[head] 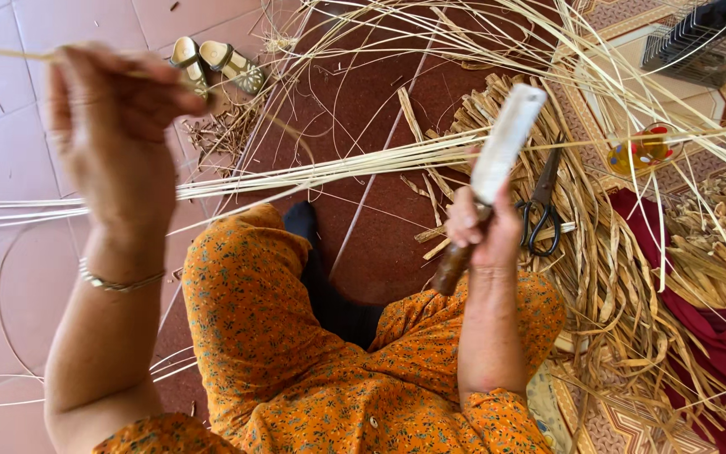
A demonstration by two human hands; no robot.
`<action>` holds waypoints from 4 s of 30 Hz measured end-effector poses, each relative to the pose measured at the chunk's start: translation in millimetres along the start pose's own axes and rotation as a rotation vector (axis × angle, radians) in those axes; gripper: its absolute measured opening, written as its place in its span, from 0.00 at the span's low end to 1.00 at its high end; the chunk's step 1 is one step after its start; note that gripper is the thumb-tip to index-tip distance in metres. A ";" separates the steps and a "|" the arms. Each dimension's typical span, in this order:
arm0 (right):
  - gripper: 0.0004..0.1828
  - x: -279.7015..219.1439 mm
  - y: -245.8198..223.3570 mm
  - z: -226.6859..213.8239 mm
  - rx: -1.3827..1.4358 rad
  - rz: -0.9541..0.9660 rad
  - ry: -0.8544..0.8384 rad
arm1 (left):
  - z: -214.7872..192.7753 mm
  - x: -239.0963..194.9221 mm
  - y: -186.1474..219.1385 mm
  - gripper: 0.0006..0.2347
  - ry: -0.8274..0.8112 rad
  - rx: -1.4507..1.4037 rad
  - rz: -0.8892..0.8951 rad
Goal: The person sits on the floor and uses a knife to split long dried plant fibers into thinner strands. They repeatedly hold a fiber, split it with the knife, and place the resulting strands aside.
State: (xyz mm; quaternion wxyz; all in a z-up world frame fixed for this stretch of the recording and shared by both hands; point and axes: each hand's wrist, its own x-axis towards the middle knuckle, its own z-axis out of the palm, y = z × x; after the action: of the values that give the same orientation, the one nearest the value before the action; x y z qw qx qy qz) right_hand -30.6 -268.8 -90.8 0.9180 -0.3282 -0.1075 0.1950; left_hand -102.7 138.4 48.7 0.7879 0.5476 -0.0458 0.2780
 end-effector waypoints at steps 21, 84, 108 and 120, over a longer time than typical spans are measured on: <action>0.29 -13.5 53.3 79.8 -0.086 0.245 -0.084 | 164.3 -7.8 21.3 0.08 -0.564 0.177 0.293; 0.31 -105.2 -50.5 81.7 0.301 -0.086 -0.420 | 53.5 -38.1 25.9 0.06 -0.789 0.731 0.122; 0.28 -32.8 -94.3 -85.2 0.116 -0.082 0.039 | 62.0 -5.2 -51.3 0.13 -0.547 0.923 -0.264; 0.40 -23.0 -74.7 -25.3 0.305 -0.193 -0.456 | 62.4 0.6 -101.3 0.19 -0.429 1.091 -0.135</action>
State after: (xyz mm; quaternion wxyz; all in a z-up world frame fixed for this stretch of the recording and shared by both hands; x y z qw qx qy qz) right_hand -21.6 -345.7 -63.5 0.9231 -0.1224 -0.3115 0.1893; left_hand -38.3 58.3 -11.1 0.3817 0.9193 -0.0194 0.0936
